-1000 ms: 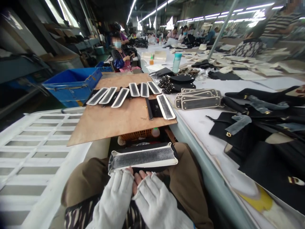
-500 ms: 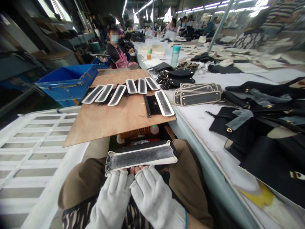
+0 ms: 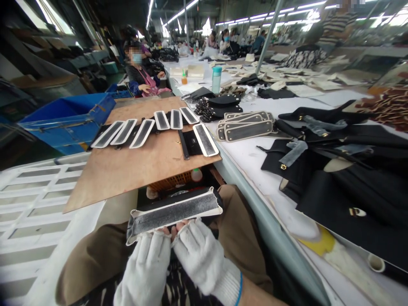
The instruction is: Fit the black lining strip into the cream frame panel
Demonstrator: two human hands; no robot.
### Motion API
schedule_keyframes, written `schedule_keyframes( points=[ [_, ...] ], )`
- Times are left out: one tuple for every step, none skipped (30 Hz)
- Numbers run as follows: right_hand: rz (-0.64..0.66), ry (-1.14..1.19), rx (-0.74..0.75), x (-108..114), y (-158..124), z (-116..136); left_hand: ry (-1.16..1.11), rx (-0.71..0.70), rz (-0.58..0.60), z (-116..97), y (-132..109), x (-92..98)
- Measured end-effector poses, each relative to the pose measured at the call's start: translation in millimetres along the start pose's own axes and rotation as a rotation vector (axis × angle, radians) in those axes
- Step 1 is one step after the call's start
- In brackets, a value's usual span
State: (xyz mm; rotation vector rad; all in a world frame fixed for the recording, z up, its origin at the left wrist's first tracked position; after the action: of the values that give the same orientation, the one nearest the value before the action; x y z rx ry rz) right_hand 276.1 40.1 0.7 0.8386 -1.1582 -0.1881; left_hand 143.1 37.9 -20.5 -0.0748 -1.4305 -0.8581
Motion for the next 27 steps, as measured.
schedule_keyframes(
  points=[
    [0.006,-0.003,-0.005,0,0,-1,0.052,-0.033,0.015,-2,0,-0.7],
    [0.008,-0.007,-0.013,1,1,-2,0.096,-0.058,0.03,-5,0,-1.7],
    [0.006,-0.009,-0.016,2,2,-3,0.119,-0.065,0.045,-7,-1,-2.9],
    [0.003,-0.011,-0.018,4,3,-3,0.115,-0.05,0.056,-8,-1,-4.0],
    [-0.001,-0.014,-0.022,5,5,-4,0.095,-0.026,0.067,-10,0,-4.7],
    [-0.001,-0.018,-0.024,6,6,-5,0.069,0.002,0.078,-11,0,-5.0],
    [0.004,-0.023,-0.026,7,7,-6,0.044,0.029,0.087,-12,2,-4.6],
    [0.009,-0.029,-0.028,8,8,-7,0.024,0.051,0.096,-13,4,-3.7],
    [0.011,-0.037,-0.031,9,8,-9,0.01,0.062,0.101,-14,6,-2.1],
    [0.015,-0.047,-0.037,10,8,-11,0.005,0.067,0.106,-15,10,-0.1],
    [0.017,-0.057,-0.042,11,8,-13,0.008,0.07,0.11,-16,13,2.1],
    [0.021,-0.067,-0.045,12,8,-15,0.015,0.074,0.111,-16,16,4.2],
    [0.026,-0.077,-0.046,13,7,-16,0.026,0.072,0.109,-17,19,6.0],
    [0.031,-0.088,-0.044,15,6,-17,0.04,0.06,0.103,-18,22,7.2],
    [0.035,-0.098,-0.045,16,5,-19,0.054,0.04,0.09,-20,24,7.9],
    [0.04,-0.106,-0.046,17,3,-20,0.063,0.018,0.076,-22,25,7.9],
    [0.044,-0.115,-0.048,19,1,-21,0.064,-0.001,0.062,-24,27,7.1],
    [0.047,-0.122,-0.058,20,-1,-23,0.061,-0.015,0.053,-27,27,5.8],
    [0.05,-0.124,-0.071,21,-4,-25,0.06,-0.022,0.046,-29,28,4.3],
    [0.057,-0.124,-0.084,22,-6,-27,0.063,-0.025,0.041,-30,29,2.9],
    [0.058,-0.125,-0.092,23,-8,-29,0.07,-0.024,0.037,-32,31,1.9],
    [0.057,-0.127,-0.099,24,-10,-31,0.078,-0.024,0.031,-34,32,1.4],
    [0.058,-0.129,-0.102,25,-11,-33,0.084,-0.025,0.021,-35,34,1.5],
    [0.062,-0.132,-0.103,26,-12,-35,0.088,-0.028,0.012,-37,36,1.9],
    [0.067,-0.137,-0.107,27,-13,-37,0.089,-0.034,0.006,-39,38,2.3],
    [0.065,-0.144,-0.112,28,-13,-38,0.089,-0.04,0.006,-41,40,2.3],
    [0.062,-0.151,-0.12,29,-14,-40,0.094,-0.045,0.008,-43,41,2.0]
  ],
)
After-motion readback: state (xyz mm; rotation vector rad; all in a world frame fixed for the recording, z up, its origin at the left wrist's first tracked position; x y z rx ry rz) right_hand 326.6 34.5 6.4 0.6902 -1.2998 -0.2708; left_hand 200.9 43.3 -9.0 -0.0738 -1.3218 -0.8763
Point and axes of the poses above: each hand's wrist, its own y-axis towards the middle knuckle, its own x-axis out of the back of the hand, z = x × y, the point moved 4 cm from there along y, towards the middle knuckle, and after that the axes turned 10 degrees about -x, right-handed, at the moved point
